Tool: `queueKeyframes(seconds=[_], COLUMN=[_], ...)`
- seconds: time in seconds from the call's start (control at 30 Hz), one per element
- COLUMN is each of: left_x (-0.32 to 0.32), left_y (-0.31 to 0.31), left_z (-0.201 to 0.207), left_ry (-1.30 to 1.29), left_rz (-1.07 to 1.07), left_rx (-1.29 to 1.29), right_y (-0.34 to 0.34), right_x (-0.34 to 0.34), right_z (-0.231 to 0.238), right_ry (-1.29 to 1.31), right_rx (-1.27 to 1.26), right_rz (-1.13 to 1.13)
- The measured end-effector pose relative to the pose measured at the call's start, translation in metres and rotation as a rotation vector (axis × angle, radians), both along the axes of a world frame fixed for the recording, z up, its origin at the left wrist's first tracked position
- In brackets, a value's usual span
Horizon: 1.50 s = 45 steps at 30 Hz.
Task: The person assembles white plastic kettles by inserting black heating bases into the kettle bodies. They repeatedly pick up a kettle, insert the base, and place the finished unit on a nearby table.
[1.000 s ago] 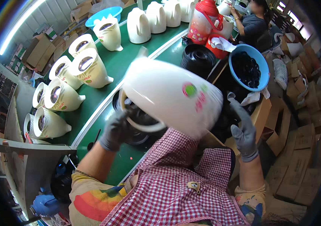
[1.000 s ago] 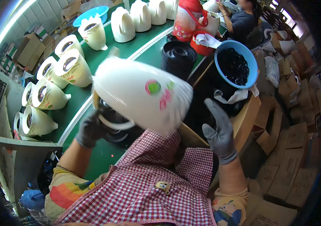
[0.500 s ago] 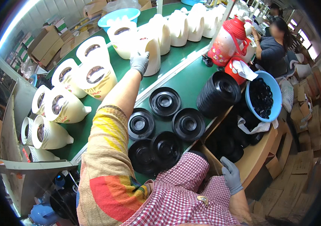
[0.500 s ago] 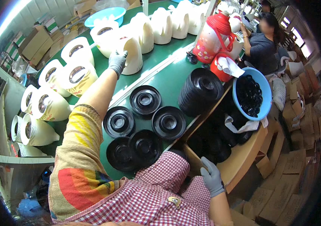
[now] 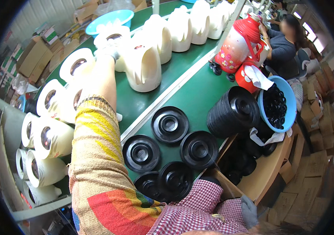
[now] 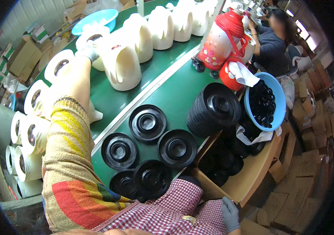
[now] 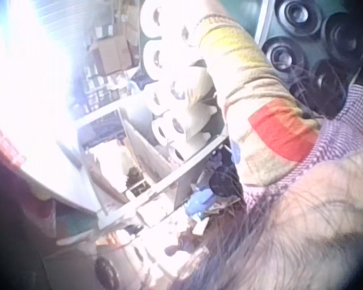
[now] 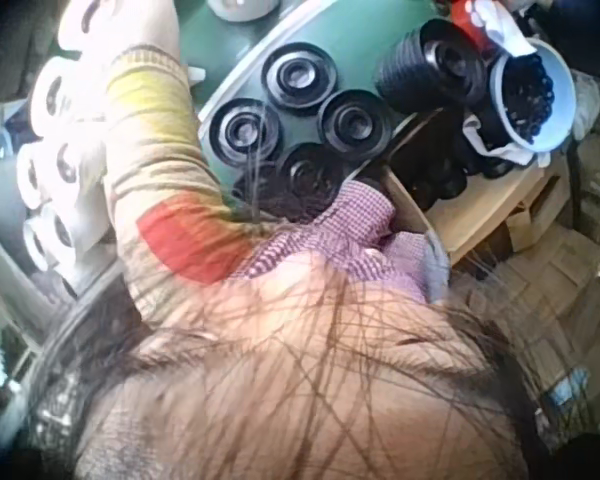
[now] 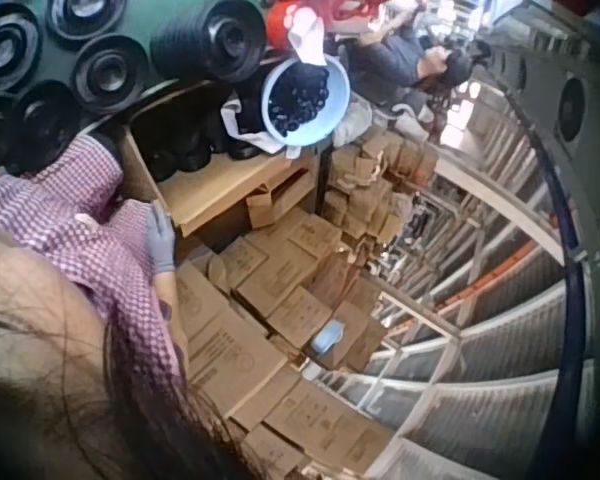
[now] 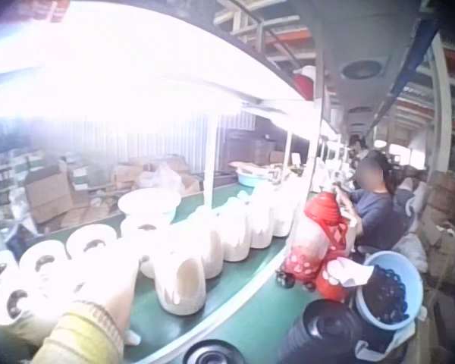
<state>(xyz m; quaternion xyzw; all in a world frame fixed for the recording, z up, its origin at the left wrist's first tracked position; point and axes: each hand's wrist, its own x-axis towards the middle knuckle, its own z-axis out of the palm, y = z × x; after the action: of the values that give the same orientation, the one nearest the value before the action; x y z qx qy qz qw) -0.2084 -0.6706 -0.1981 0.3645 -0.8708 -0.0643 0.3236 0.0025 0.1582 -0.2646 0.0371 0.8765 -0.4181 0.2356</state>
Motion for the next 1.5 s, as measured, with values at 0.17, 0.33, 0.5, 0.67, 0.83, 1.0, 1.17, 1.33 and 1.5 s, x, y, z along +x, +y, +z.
queueKeyframes(seconds=[0.17,0.33,0.5,0.67,0.83,1.0,1.17,1.33,1.5], left_x=[-0.006,0.016,0.069,0.155,0.249,0.31,0.333,0.356,0.356], left_y=[0.03,0.05,0.084,0.237,0.381,0.525,0.599,0.612,0.553], left_z=[0.01,0.074,0.171,0.231,0.202,0.162,0.104,0.071,0.037], left_ry=[-0.408,-0.289,-0.145,0.063,0.177,-0.021,-0.162,-0.135,0.185], left_rz=[0.068,0.164,-0.044,-0.428,-0.95,-1.169,-1.358,-1.464,-1.368], left_rx=[-0.081,-0.158,-0.367,-0.561,-0.23,-0.176,-0.236,-0.172,0.475], right_y=[0.043,0.03,0.038,0.017,-0.018,-0.016,0.019,0.044,0.061], right_x=[0.04,0.048,0.027,-0.018,-0.063,-0.054,-0.021,0.015,0.038], right_z=[-0.011,0.024,0.044,0.089,0.174,0.208,0.159,0.116,0.153], right_ry=[-0.007,0.04,0.229,0.458,0.555,0.252,0.092,0.151,0.184], right_rx=[-0.022,0.021,-0.045,-0.245,-0.602,-0.588,-0.612,-0.478,-0.564], right_rz=[-0.146,-0.033,0.111,0.295,0.515,0.489,0.475,0.321,0.269])
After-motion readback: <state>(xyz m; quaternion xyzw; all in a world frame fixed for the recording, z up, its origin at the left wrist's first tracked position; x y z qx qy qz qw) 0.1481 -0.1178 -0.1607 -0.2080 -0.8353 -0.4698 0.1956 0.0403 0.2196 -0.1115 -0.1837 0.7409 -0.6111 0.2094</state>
